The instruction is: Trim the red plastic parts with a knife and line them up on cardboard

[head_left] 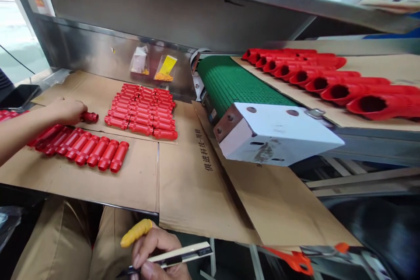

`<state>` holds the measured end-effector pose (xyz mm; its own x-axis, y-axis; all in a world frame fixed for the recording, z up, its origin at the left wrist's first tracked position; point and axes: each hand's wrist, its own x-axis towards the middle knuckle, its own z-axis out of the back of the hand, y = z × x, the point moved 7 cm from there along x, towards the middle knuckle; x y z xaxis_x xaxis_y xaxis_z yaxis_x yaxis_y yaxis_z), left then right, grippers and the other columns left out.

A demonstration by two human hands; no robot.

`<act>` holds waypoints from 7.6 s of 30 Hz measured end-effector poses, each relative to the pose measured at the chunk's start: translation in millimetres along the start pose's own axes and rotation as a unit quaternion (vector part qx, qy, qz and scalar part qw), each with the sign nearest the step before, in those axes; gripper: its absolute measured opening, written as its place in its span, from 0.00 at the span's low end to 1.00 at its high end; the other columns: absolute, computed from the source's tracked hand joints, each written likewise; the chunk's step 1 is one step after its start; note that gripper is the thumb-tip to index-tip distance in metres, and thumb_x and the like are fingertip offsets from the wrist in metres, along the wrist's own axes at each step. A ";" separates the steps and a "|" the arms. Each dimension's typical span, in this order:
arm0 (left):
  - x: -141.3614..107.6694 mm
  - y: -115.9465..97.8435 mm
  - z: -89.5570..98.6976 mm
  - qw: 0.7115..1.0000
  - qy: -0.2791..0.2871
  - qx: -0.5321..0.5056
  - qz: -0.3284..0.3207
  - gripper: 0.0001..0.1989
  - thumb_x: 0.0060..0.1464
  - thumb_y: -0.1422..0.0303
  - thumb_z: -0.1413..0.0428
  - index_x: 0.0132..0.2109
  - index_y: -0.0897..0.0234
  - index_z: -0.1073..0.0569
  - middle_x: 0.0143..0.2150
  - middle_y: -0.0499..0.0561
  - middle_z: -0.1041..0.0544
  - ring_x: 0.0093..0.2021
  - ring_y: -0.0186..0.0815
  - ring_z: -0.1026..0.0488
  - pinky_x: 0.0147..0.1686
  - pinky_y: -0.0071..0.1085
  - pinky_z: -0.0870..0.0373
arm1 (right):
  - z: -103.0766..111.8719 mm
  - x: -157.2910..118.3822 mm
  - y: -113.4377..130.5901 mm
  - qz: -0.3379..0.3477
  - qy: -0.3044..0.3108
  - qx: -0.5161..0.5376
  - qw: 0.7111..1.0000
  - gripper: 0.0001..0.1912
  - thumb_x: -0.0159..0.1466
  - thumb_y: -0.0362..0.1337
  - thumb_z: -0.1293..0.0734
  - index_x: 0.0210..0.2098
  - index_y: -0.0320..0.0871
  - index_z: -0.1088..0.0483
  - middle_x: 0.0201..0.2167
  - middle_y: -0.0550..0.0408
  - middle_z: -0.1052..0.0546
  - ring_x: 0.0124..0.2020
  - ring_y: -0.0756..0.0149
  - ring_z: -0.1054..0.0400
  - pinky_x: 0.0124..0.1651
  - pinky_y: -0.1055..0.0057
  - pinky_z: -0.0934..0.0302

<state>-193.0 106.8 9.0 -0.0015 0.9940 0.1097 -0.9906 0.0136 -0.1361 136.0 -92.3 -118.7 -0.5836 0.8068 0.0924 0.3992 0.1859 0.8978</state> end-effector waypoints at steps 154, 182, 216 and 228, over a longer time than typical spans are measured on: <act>-347.4 -73.3 -120.0 0.641 -0.174 -0.696 0.272 0.14 0.57 0.65 0.27 0.46 0.53 0.23 0.44 0.43 0.16 0.41 0.31 0.20 0.44 0.21 0.22 | -90.0 -26.5 -0.1 0.254 0.005 -0.373 0.892 0.20 0.71 0.23 0.31 0.60 0.41 0.24 0.48 0.43 0.14 0.47 0.56 0.18 0.49 0.61 0.19; -344.2 -78.8 -116.4 0.544 -0.196 -0.751 0.320 0.18 0.44 0.63 0.21 0.39 0.58 0.20 0.37 0.47 0.16 0.34 0.37 0.17 0.37 0.31 0.16 | -87.9 -33.8 0.3 0.208 -0.012 -0.345 0.915 0.14 0.72 0.28 0.30 0.56 0.43 0.23 0.49 0.46 0.13 0.50 0.58 0.16 0.53 0.63 0.19; -339.8 -75.8 -119.8 0.685 -0.129 -0.683 0.219 0.10 0.62 0.67 0.32 0.48 0.53 0.23 0.41 0.44 0.17 0.38 0.34 0.16 0.44 0.28 0.17 | -99.3 -17.2 -25.4 -0.027 0.193 0.064 0.979 0.21 0.75 0.56 0.31 0.41 0.43 0.28 0.31 0.50 0.15 0.27 0.65 0.19 0.30 0.71 0.23; -334.9 -85.4 -110.1 0.695 -0.134 -0.675 0.208 0.07 0.56 0.68 0.28 0.39 0.54 0.18 0.37 0.45 0.15 0.36 0.32 0.17 0.41 0.21 0.18 | -96.3 -11.7 -2.0 0.286 0.011 -0.376 0.881 0.14 0.74 0.30 0.32 0.58 0.41 0.23 0.47 0.42 0.15 0.49 0.56 0.18 0.50 0.58 0.19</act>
<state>-92.8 -215.3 -124.6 -0.4548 0.8885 -0.0610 0.1334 0.0003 -0.9911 73.9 -156.1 -80.1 -0.4549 0.6357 0.6237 0.0563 -0.6784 0.7325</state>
